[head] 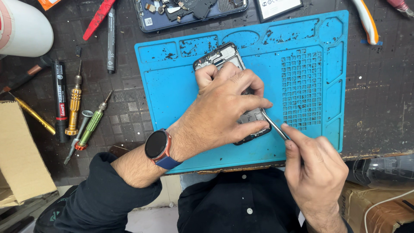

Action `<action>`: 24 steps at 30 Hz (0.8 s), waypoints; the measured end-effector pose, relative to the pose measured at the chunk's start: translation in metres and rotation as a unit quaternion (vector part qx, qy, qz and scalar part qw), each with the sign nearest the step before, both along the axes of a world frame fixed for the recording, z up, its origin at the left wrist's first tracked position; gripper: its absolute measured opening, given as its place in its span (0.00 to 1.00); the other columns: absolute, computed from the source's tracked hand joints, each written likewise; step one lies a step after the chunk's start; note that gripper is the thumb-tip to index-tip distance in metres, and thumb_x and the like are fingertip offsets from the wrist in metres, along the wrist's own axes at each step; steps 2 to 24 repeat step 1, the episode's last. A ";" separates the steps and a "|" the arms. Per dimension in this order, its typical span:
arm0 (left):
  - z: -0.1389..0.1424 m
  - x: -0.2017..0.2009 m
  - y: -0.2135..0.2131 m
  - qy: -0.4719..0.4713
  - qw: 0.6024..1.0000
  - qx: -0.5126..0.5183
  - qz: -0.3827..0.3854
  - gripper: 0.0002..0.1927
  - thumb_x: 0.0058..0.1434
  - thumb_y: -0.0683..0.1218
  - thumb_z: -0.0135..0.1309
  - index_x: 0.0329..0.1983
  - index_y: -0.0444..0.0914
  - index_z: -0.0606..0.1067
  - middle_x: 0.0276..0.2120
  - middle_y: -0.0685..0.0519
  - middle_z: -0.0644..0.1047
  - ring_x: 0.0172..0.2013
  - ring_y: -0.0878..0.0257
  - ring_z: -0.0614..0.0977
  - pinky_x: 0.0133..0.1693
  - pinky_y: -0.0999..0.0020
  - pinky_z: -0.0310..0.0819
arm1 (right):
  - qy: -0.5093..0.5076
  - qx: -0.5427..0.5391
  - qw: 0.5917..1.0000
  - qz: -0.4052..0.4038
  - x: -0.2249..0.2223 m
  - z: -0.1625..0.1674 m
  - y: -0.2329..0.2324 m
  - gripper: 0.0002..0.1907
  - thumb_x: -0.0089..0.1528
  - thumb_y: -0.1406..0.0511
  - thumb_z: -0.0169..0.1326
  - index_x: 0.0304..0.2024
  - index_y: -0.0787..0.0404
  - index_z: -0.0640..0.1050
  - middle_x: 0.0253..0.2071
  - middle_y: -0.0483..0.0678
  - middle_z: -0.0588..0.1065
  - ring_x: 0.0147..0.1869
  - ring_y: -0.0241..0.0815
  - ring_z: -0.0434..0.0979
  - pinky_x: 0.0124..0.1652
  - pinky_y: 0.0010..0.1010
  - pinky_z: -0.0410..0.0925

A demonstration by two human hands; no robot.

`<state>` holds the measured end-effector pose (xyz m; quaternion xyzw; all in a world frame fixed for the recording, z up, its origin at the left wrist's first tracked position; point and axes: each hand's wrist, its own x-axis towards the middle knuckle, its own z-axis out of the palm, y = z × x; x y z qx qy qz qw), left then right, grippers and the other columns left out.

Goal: The person works on a disassembled smartphone at a repair bench, holding the midframe with one hand and using tweezers to scrape and remove old adhesive and debris from the frame edges and interior. They reposition the frame repeatedly to clean different sides, with the phone's back cover, battery, and small components laid out on the work mat.

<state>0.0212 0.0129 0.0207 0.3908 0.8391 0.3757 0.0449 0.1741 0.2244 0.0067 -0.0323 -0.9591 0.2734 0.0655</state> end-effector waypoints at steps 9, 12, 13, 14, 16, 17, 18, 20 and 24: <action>0.000 0.000 0.000 -0.002 1.000 -0.001 0.000 0.17 0.57 0.59 0.67 0.43 0.46 0.84 0.44 0.60 0.74 0.50 0.61 0.71 0.53 0.53 0.50 | 0.000 0.000 1.000 0.000 -0.021 -0.031 0.003 0.10 0.67 0.72 0.60 0.52 0.61 0.82 0.33 0.46 0.77 0.32 0.39 0.70 0.34 0.31 0.65; 0.000 0.000 0.000 -0.002 1.000 -0.001 0.000 0.17 0.57 0.59 0.67 0.43 0.46 0.84 0.44 0.60 0.74 0.50 0.61 0.71 0.53 0.53 0.50 | 0.000 0.000 1.000 0.000 -0.021 -0.031 0.003 0.10 0.67 0.72 0.60 0.52 0.61 0.82 0.33 0.46 0.77 0.32 0.39 0.70 0.34 0.31 0.65; 0.000 0.000 0.000 -0.002 1.000 -0.001 0.000 0.17 0.57 0.59 0.67 0.43 0.46 0.84 0.44 0.60 0.74 0.50 0.61 0.71 0.53 0.53 0.50 | 0.000 0.000 1.000 0.000 -0.021 -0.031 0.003 0.10 0.67 0.72 0.60 0.52 0.61 0.82 0.33 0.46 0.77 0.32 0.39 0.70 0.34 0.31 0.65; 0.000 0.000 0.000 -0.002 1.000 -0.001 0.000 0.17 0.57 0.59 0.67 0.43 0.46 0.84 0.44 0.60 0.74 0.50 0.61 0.71 0.53 0.53 0.50 | 0.000 0.000 1.000 0.000 -0.021 -0.031 0.003 0.10 0.67 0.72 0.60 0.52 0.61 0.82 0.33 0.46 0.77 0.32 0.39 0.70 0.34 0.31 0.65; 0.000 0.000 0.000 -0.002 1.000 -0.001 0.000 0.17 0.57 0.59 0.67 0.43 0.46 0.84 0.44 0.60 0.74 0.50 0.61 0.71 0.53 0.53 0.50 | 0.000 0.000 1.000 0.000 -0.021 -0.031 0.003 0.10 0.67 0.72 0.60 0.52 0.61 0.82 0.33 0.46 0.77 0.32 0.39 0.70 0.34 0.31 0.65; 0.000 0.000 0.000 -0.002 1.000 -0.001 0.000 0.17 0.57 0.59 0.67 0.43 0.46 0.84 0.44 0.60 0.74 0.50 0.61 0.71 0.53 0.53 0.50 | 0.000 0.000 1.000 0.000 -0.021 -0.031 0.003 0.10 0.67 0.72 0.60 0.52 0.61 0.82 0.33 0.46 0.77 0.32 0.39 0.70 0.34 0.31 0.65; 0.000 0.000 0.000 -0.002 1.000 -0.001 0.000 0.17 0.57 0.59 0.67 0.43 0.46 0.84 0.44 0.60 0.74 0.50 0.61 0.71 0.53 0.53 0.50 | 0.000 0.000 1.000 0.000 -0.021 -0.031 0.003 0.10 0.67 0.72 0.60 0.52 0.61 0.82 0.33 0.46 0.77 0.32 0.39 0.70 0.34 0.31 0.65; 0.000 0.000 0.000 -0.002 1.000 -0.001 0.000 0.17 0.57 0.59 0.67 0.43 0.46 0.84 0.44 0.60 0.74 0.50 0.61 0.71 0.53 0.53 0.50 | 0.000 0.000 1.000 0.000 -0.021 -0.031 0.003 0.10 0.67 0.72 0.60 0.52 0.61 0.82 0.33 0.46 0.77 0.32 0.39 0.70 0.34 0.31 0.65; 0.000 0.000 0.000 -0.002 1.000 -0.001 0.000 0.17 0.57 0.59 0.67 0.43 0.46 0.84 0.44 0.60 0.74 0.50 0.61 0.71 0.53 0.53 0.50 | 0.000 0.000 1.000 0.000 -0.021 -0.031 0.003 0.10 0.67 0.72 0.60 0.52 0.61 0.82 0.33 0.46 0.77 0.32 0.39 0.70 0.34 0.31 0.65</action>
